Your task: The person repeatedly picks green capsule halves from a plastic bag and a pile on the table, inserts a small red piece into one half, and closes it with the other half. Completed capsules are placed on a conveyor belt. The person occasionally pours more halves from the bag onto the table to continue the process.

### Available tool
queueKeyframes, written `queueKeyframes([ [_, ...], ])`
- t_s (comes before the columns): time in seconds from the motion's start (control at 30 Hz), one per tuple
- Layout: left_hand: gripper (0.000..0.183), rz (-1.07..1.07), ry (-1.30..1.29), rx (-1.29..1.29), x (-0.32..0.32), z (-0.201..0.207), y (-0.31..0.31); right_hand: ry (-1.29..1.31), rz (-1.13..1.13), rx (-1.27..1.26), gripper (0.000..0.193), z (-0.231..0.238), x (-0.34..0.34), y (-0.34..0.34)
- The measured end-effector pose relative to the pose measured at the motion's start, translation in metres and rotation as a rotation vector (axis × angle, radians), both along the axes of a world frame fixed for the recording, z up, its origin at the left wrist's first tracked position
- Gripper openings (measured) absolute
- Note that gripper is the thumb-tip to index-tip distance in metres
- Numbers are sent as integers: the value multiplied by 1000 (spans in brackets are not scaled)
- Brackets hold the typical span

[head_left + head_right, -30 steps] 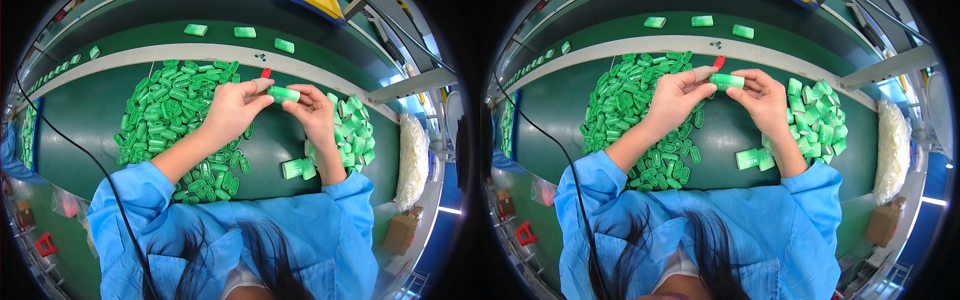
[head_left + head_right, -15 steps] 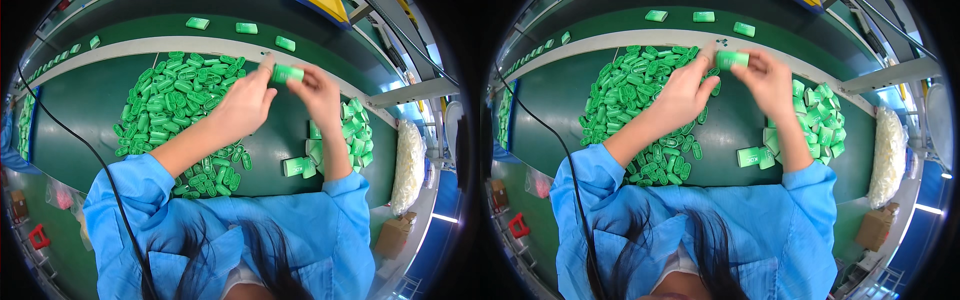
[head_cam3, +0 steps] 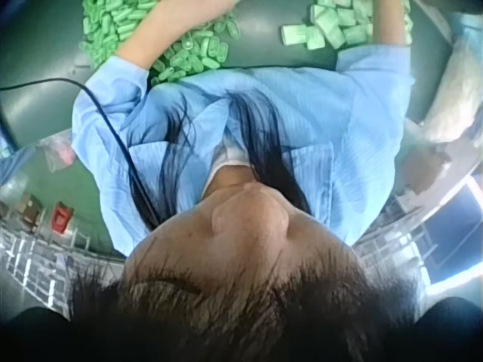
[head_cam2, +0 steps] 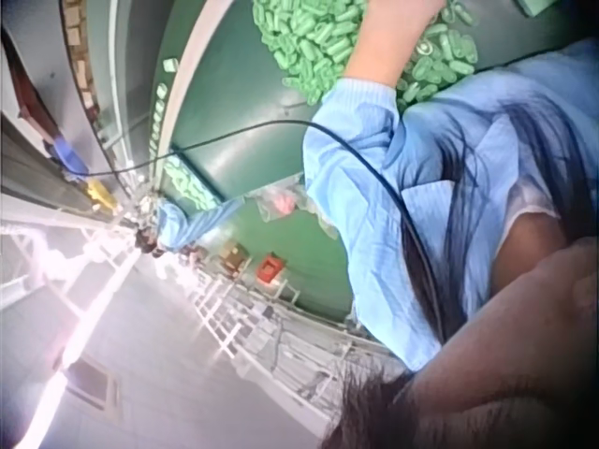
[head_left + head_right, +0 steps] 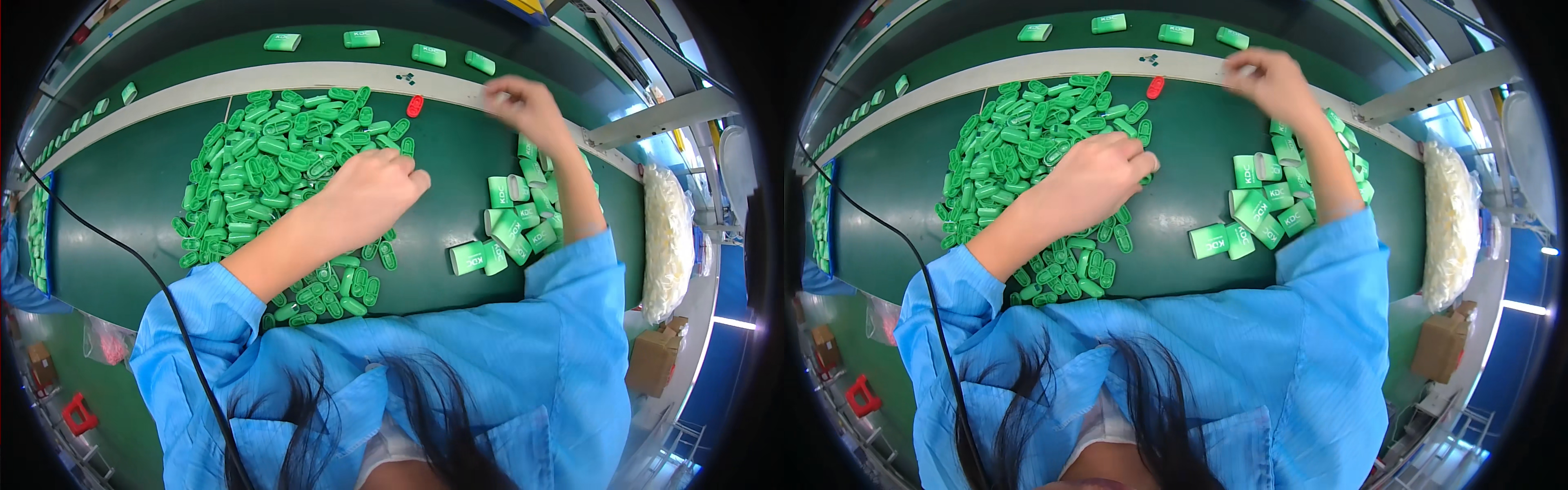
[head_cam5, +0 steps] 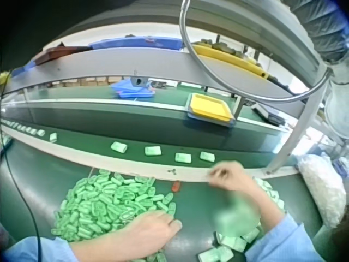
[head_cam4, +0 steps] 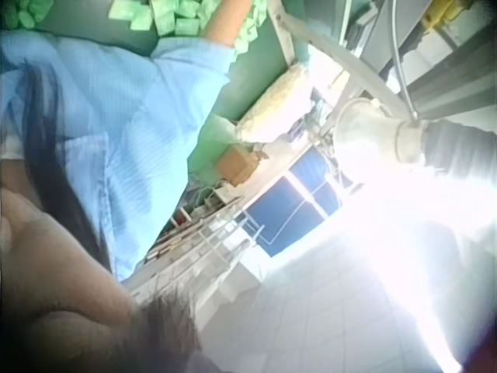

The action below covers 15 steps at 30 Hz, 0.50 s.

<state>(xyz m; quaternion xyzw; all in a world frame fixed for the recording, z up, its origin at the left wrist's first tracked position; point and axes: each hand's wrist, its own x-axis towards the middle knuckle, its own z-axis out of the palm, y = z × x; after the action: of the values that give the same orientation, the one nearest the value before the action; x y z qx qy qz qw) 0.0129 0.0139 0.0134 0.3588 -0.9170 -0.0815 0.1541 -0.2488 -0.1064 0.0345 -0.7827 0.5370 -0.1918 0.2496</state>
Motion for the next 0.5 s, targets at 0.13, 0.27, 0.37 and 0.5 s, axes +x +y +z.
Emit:
queueKeyframes([
  [0.13,25,74,347,288,-7,-2,-4,112,548,60,39,25,13,120],
  [0.27,27,158,515,604,-15,5,-18,274,549,-31,46,16,26,165],
  [0.37,31,188,884,1107,-14,1,-26,210,464,5,38,18,32,151],
  [0.5,34,213,1069,1169,-12,2,-29,-542,85,244,26,9,35,104],
])
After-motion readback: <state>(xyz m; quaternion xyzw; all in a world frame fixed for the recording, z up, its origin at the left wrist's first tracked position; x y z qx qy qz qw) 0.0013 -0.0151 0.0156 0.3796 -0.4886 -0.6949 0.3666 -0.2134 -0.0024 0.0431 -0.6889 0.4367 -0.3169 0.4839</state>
